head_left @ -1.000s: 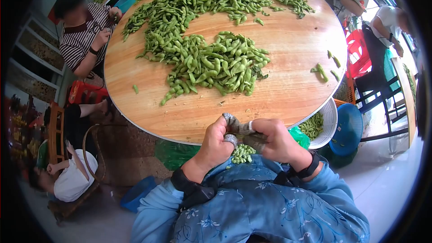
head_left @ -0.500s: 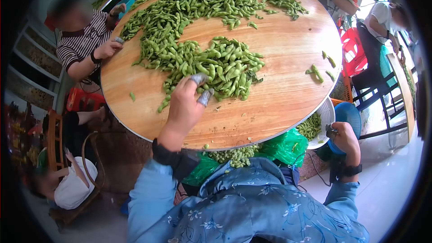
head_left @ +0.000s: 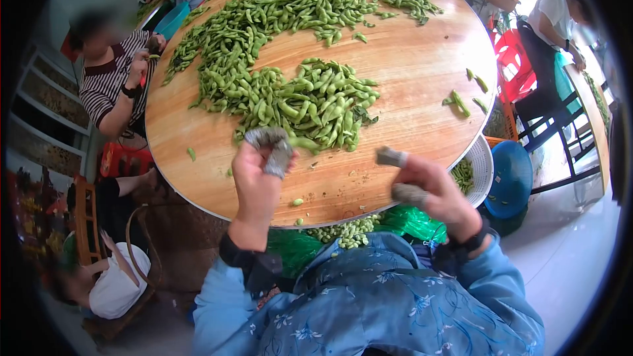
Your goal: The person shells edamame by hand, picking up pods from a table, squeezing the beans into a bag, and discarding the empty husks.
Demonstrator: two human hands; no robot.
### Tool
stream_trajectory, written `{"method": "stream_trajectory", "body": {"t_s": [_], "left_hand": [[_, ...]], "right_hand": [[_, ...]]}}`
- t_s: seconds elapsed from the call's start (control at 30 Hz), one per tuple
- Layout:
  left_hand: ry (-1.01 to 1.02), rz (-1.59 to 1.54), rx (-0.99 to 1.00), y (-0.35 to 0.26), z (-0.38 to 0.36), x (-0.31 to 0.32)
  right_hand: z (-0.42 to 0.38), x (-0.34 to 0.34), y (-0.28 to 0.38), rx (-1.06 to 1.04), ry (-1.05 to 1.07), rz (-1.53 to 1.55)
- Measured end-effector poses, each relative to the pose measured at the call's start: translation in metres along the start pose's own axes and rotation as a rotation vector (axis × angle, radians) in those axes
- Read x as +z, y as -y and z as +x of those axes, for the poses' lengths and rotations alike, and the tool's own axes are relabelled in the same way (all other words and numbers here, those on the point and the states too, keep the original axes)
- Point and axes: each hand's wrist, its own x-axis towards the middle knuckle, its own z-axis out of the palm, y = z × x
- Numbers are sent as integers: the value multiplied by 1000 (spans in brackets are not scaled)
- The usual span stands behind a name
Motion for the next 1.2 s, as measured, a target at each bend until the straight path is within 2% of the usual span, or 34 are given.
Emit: {"method": "stream_trajectory", "body": {"t_s": [0.07,0.2,0.27,0.33,0.4,0.43,0.47,0.53,0.67,0.73,0.77,0.83,0.87,0.93,1.13,1.2], "left_hand": [[20,-179,-35,-4,-20,15],[145,-197,-66,0,-47,21],[233,0,-133,-2,-51,20],[289,-2,-178,0,-48,16],[418,-7,-352,-6,-44,17],[465,51,-331,-7,-42,18],[464,49,-331,-4,-41,17],[533,329,-168,5,-39,12],[431,408,-126,2,-50,15],[355,516,47,3,-54,20],[358,513,46,3,-54,21],[325,726,239,0,-53,24],[327,725,239,0,-52,25],[334,835,389,-1,-51,28],[335,955,500,1,-53,28],[332,970,505,0,-54,29]], "right_hand": [[21,24,-7,-12,79,227],[40,37,-6,48,59,273],[39,37,-11,-85,-24,65],[35,39,-6,-43,-36,27],[33,39,-3,-100,5,-162],[32,36,5,-144,37,-359],[31,37,3,-143,39,-360],[29,39,-3,-55,-95,-181],[25,27,-8,-32,-154,63],[18,29,-6,216,-85,274],[17,30,-14,212,-32,287],[15,32,-14,198,4,281],[16,34,-13,180,44,276],[17,37,-11,167,52,267],[20,43,-6,108,66,206],[21,46,-4,130,66,321]]}}
